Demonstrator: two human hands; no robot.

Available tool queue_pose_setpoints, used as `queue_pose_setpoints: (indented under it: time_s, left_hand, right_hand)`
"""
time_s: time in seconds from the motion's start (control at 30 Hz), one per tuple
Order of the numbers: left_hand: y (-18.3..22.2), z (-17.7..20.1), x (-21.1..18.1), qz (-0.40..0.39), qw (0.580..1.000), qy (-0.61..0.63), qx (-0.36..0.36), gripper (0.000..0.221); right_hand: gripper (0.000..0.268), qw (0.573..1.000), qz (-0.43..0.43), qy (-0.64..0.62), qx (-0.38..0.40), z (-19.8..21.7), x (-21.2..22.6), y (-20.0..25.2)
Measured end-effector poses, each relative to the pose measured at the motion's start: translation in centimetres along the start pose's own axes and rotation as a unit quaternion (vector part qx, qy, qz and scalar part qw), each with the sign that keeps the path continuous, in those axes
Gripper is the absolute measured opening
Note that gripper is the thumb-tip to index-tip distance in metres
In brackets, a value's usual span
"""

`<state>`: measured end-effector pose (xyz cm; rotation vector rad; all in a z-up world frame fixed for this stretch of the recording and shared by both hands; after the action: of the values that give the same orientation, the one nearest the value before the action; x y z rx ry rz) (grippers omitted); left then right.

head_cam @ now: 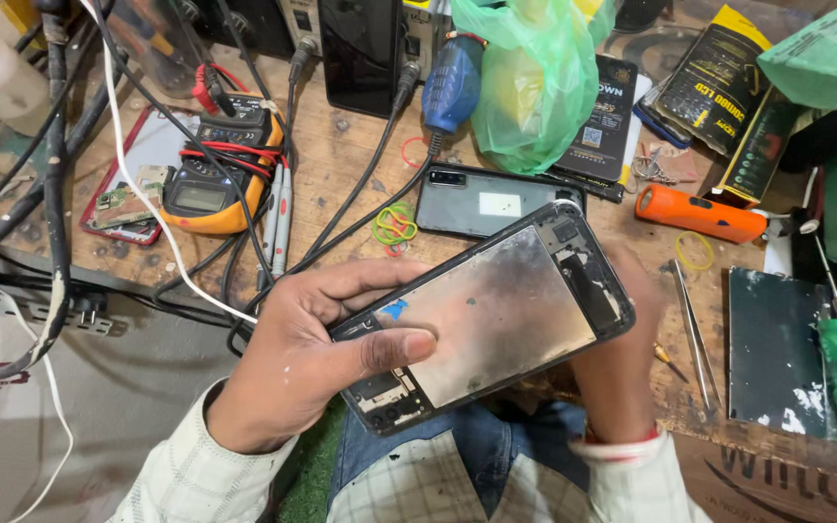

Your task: The person uses a metal prying tool and a screwdriver to carefully pry open the back cover of a smartphone. They work along the edges to release the clips, then separate the back cover from the main body, exposing the internal components.

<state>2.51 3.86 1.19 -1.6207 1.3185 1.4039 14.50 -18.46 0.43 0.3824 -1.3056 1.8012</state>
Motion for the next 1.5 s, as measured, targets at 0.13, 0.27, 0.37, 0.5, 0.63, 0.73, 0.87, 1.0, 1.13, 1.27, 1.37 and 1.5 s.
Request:
queue_pose_setpoints:
  time_s: [0.13, 0.27, 0.37, 0.5, 0.63, 0.73, 0.87, 1.0, 1.13, 1.27, 1.37, 1.5]
  left_hand:
    - [0.2, -0.5, 0.2, 0.016, 0.999, 0.023, 0.016, 0.057]
    - [0.3, -0.7, 0.4, 0.028, 0.999, 0.018, 0.026, 0.057]
    - [0.1, -0.7, 0.5, 0.035, 0.999, 0.015, 0.021, 0.057]
    - [-0.3, -0.8, 0.7, 0.051, 0.998, 0.019, 0.027, 0.06]
    - [-0.6, -1.5, 0.9, 0.076, 0.995, 0.023, 0.058, 0.06]
    - [-0.5, -2.4, 1.8, 0.128, 0.986, 0.07, 0.08, 0.061]
    - [-0.6, -3.2, 2.6, 0.165, 0.979, 0.087, 0.084, 0.063]
    - [-0.2, -3.6, 3.4, 0.191, 0.97, 0.101, 0.108, 0.06]
    - [0.2, -4.8, 4.6, 0.245, 0.942, 0.155, 0.168, 0.058]
    - [0.1, -4.6, 6.2, 0.362, 0.892, 0.246, 0.109, 0.078]
    - [1.9, -8.2, -1.0, 0.207, 0.782, 0.424, 0.407, 0.093]
    - [-1.8, -6.4, 4.1, 0.152, 0.972, 0.173, 0.037, 0.086]
  right_hand:
    - [0.019, 0.999, 0.045, 0.014, 0.022, -2.0, 0.1, -2.3]
    - [0.028, 0.997, 0.077, -0.012, -0.003, -2.4, 1.8, -3.5]
    - [0.034, 0.998, -0.053, 0.021, 0.014, -1.8, 1.4, -4.3]
    - [0.021, 0.983, -0.132, -0.114, -0.056, 2.9, 4.1, -2.8]
    - [0.022, 0.984, -0.04, -0.152, -0.08, 6.3, 7.1, 1.0]
    - [0.038, 0.989, 0.01, -0.14, -0.045, 6.1, 6.9, 3.2]
    - [0.045, 0.964, -0.163, -0.182, -0.101, 6.6, 2.8, 5.1]
    - [0.048, 0.959, -0.139, -0.234, -0.08, 6.6, 3.6, 5.2]
    - [0.046, 0.964, -0.074, -0.241, -0.086, 7.3, 4.8, 5.1]
    - [0.035, 0.956, -0.035, -0.283, -0.072, 8.1, 5.8, 5.2]
    - [0.028, 0.947, -0.105, -0.274, -0.132, 9.0, 4.9, 5.8]
    - [0.031, 0.952, -0.229, -0.082, -0.187, 9.6, 4.0, 7.1]
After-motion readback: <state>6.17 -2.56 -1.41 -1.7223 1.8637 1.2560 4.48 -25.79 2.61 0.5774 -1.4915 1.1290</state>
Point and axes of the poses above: each hand's wrist, its own y-axis away from the middle knuckle, its own z-axis out of the back of the hand, x = y × z, the point moved 10 cm from there along -y, towards the middle knuckle, and after that the axes turned 11 degrees about -x, right-handed, at the moved point
